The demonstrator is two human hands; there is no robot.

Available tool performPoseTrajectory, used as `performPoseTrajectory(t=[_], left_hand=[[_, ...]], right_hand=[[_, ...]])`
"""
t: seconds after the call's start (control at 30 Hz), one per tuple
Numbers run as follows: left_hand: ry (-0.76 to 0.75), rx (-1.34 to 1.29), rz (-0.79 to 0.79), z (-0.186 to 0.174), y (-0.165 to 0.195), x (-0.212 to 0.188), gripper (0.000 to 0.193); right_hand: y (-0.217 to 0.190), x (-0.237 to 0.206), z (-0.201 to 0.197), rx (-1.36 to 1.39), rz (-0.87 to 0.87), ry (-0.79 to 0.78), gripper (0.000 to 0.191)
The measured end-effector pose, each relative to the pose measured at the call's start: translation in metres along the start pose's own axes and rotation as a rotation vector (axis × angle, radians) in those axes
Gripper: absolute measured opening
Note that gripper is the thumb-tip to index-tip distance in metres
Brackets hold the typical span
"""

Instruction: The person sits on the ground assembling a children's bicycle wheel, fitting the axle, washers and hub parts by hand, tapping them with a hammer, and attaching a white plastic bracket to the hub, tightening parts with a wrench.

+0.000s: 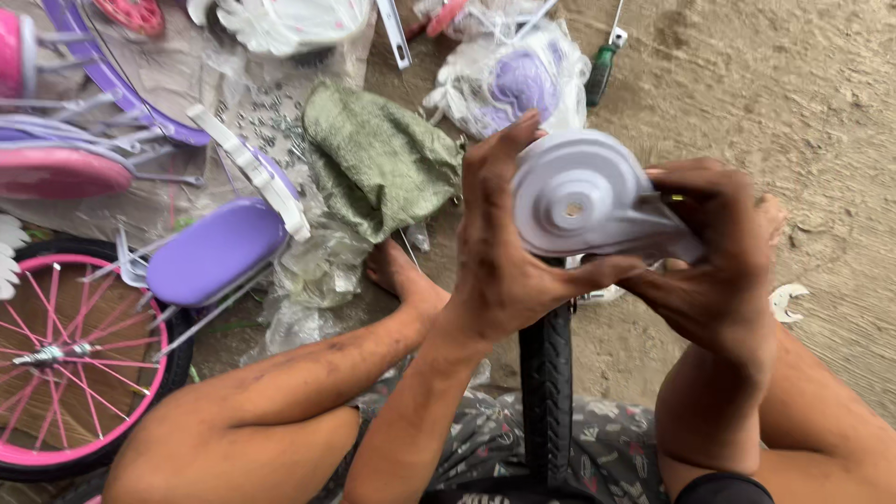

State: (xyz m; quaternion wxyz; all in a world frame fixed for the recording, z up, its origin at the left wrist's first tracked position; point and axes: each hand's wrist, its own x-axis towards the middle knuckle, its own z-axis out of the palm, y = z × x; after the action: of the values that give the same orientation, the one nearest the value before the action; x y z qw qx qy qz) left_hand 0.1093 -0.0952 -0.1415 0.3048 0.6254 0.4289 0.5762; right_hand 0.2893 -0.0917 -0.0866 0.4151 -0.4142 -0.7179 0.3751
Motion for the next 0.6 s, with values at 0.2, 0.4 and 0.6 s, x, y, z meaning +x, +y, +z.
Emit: performPoseTrajectory(t=[0.2, 0.4, 0.6], left_hand=[[0.043, -0.284, -0.238, 0.016, 0.011, -0.011, 0.09], [0.146, -0.321, -0.504, 0.023, 0.008, -0.009, 0.05], [0.127, -0.163, -0.18, 0.026, 0.016, -0.005, 0.069]], right_hand=[[-0.016, -0.018, -0.011, -0.42, 0.038, 0.012, 0.067], [-0.008, -0.021, -0.014, -0.444, 0.032, -0.038, 0.071], [-0.012, -0.022, -0.01, -0.413, 0.041, 0.031, 0.066]])
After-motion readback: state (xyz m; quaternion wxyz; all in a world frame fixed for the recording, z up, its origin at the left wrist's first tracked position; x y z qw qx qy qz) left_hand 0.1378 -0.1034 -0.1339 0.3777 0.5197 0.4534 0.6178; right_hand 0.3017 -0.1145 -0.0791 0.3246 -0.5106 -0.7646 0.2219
